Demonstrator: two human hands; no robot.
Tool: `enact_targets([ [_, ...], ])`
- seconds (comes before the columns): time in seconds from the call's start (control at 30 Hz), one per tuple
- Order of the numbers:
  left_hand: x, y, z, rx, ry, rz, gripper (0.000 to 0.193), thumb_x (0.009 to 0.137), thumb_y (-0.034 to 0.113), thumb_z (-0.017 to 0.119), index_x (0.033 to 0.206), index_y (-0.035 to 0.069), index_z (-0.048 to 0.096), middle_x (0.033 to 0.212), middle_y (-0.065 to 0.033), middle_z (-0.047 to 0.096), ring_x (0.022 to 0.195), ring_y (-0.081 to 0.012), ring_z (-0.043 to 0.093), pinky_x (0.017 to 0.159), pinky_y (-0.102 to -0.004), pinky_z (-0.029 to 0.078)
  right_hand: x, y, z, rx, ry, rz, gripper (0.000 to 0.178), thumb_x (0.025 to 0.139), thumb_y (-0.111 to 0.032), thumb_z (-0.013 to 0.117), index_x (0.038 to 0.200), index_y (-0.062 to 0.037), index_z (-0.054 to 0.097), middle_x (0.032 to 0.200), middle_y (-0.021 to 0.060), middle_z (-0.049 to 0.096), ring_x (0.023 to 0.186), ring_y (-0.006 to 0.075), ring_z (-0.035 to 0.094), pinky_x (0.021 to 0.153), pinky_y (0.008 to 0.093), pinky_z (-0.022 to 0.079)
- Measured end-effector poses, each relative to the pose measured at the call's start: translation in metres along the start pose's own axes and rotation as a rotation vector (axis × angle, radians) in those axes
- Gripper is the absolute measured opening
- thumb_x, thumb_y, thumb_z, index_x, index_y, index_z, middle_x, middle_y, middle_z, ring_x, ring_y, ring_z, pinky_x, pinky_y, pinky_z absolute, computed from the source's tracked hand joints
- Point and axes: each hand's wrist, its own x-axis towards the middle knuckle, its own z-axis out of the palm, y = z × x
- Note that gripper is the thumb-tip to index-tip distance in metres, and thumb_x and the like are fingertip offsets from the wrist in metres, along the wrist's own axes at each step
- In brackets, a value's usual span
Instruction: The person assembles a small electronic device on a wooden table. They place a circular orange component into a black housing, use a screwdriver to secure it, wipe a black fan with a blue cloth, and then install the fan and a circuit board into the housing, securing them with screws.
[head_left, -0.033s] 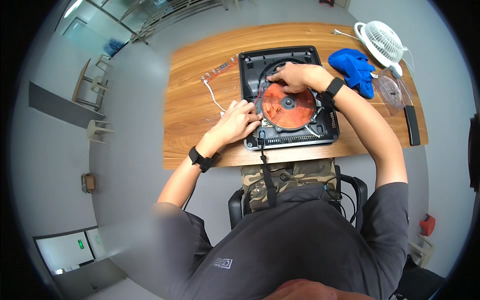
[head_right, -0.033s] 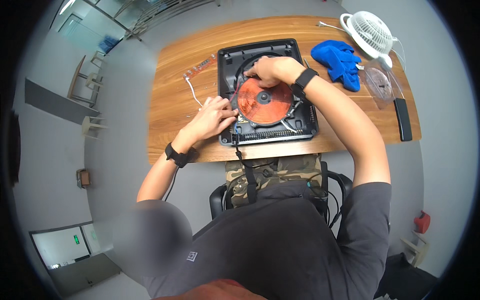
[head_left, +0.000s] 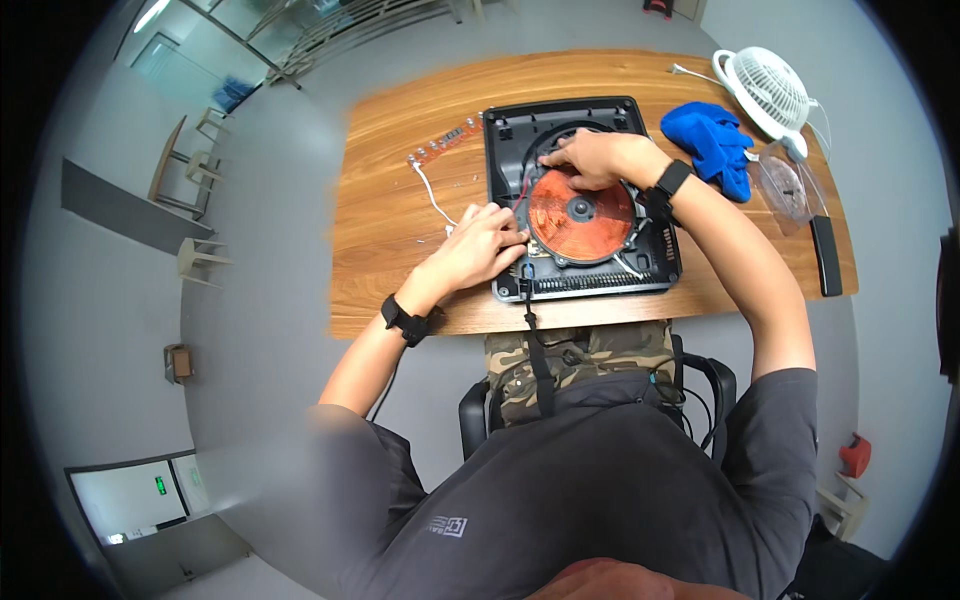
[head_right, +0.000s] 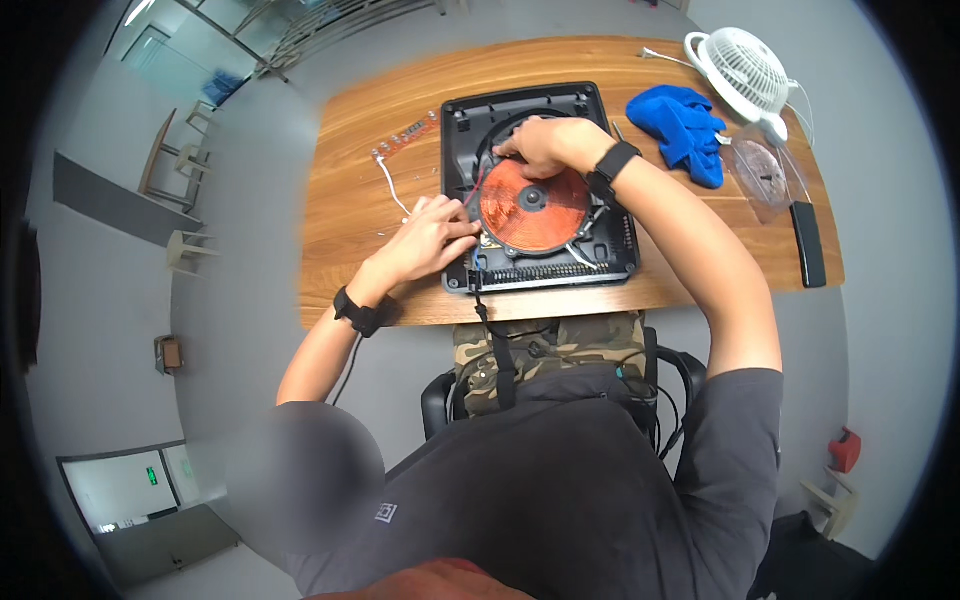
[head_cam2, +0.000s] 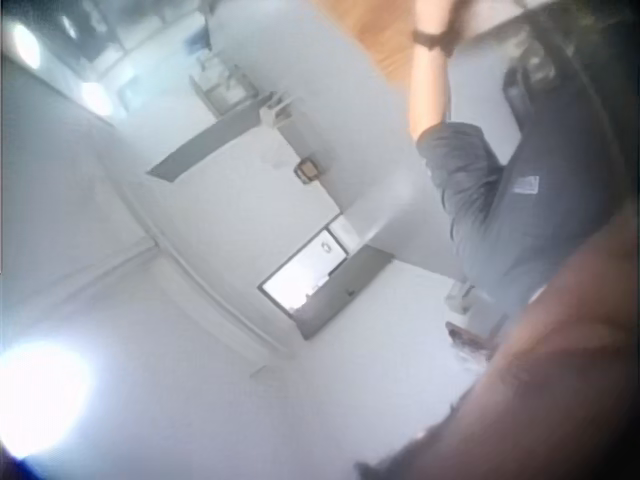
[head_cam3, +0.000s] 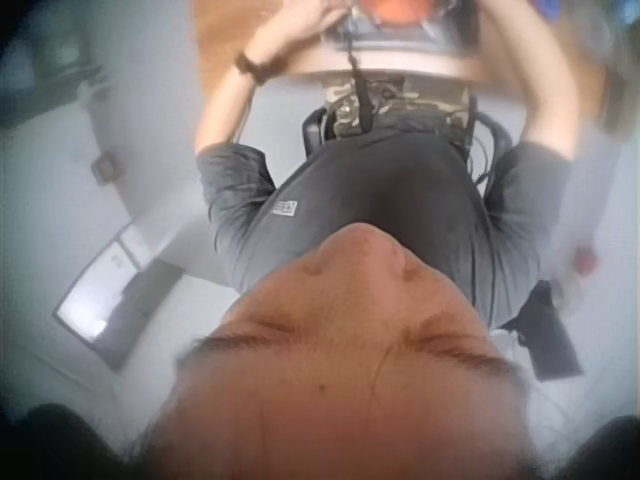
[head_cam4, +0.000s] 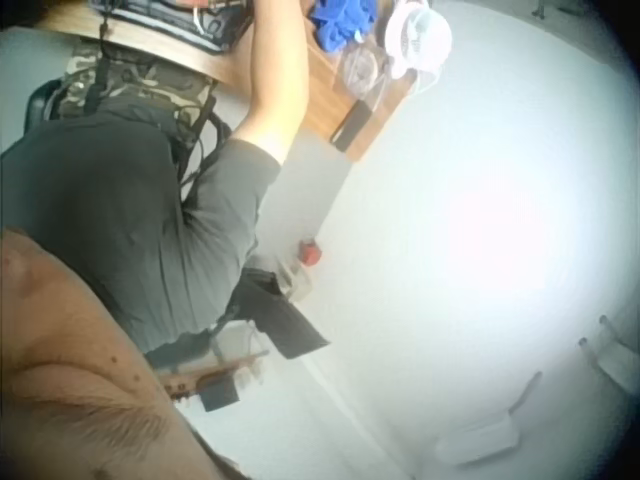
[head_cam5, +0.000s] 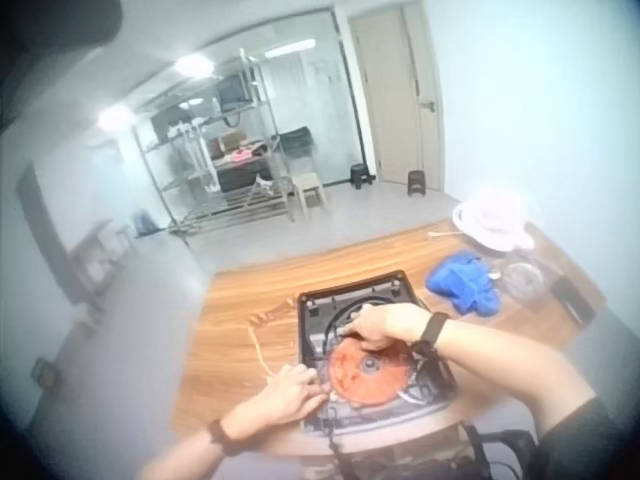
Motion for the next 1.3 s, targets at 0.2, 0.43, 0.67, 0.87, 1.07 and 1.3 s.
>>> enact_targets([
  [0.2,-0.012,-0.029,-0.017,-0.162,0.283,-0.143,0.022,0.095,0.019,0.069,0.111,0.005,0.076,0.110,-0.0114,0.068,0.110,-0.0293,0.060,0.099,-0.0419,0.046,-0.001,-0.001,0.001,0.006,0.011,-0.013,0.067,0.094,-0.033,0.066,0.157,-0.0260,0.044,0.157,0.0216,0.045,0.134,0.0432,0.052,0.115,0.0463,0.044],
  [0.43,-0.020,-0.167,-0.032,0.114,0.292,-0.562,0.043,0.090,0.024,0.076,0.127,0.004,0.068,0.136,-0.0208,0.062,0.127,-0.0376,0.059,0.109,-0.0445,0.047,0.008,0.015,0.020,-0.003,0.165,-0.078,0.061,0.088,-0.026,0.067,0.148,-0.0222,0.057,0.126,0.0182,0.070,0.113,0.0401,0.067,0.099,0.0456,0.055],
  [0.67,0.006,-0.200,-0.028,0.178,0.117,-0.686,0.056,0.088,0.030,0.079,0.135,0.003,0.063,0.144,-0.0192,0.056,0.133,-0.0374,0.054,0.111,-0.0453,0.046,0.002,0.005,0.012,-0.024,0.135,-0.041,0.062,0.089,-0.026,0.066,0.150,-0.0254,0.055,0.141,0.0160,0.062,0.123,0.0408,0.061,0.107,0.0451,0.049],
  [0.87,0.006,-0.208,-0.014,0.153,0.140,-0.681,0.052,0.090,0.028,0.076,0.136,0.005,0.063,0.130,-0.0173,0.062,0.122,-0.0374,0.058,0.103,-0.0461,0.049,-0.001,0.002,0.014,0.040,0.164,-0.014,0.060,0.090,-0.023,0.064,0.149,-0.0250,0.056,0.136,0.0137,0.066,0.125,0.0370,0.060,0.105,0.0436,0.051],
  [1.07,0.000,-0.205,-0.016,0.110,0.225,-0.687,0.041,0.085,0.019,0.081,0.123,0.004,0.073,0.115,-0.0213,0.066,0.109,-0.0396,0.063,0.097,-0.0462,0.051,-0.001,0.001,0.014,0.050,0.178,-0.005,0.057,0.090,-0.021,0.061,0.147,-0.0247,0.058,0.136,0.0129,0.066,0.125,0.0369,0.060,0.104,0.0436,0.051],
  [1.3,-0.017,-0.183,-0.033,0.106,0.318,-0.744,0.038,0.083,0.016,0.083,0.117,0.003,0.074,0.112,-0.0208,0.065,0.106,-0.0385,0.065,0.095,-0.0464,0.053,0.002,0.005,0.016,0.051,0.157,-0.017,0.058,0.091,-0.023,0.063,0.148,-0.0253,0.058,0.137,0.0131,0.066,0.126,0.0365,0.059,0.105,0.0432,0.051],
])
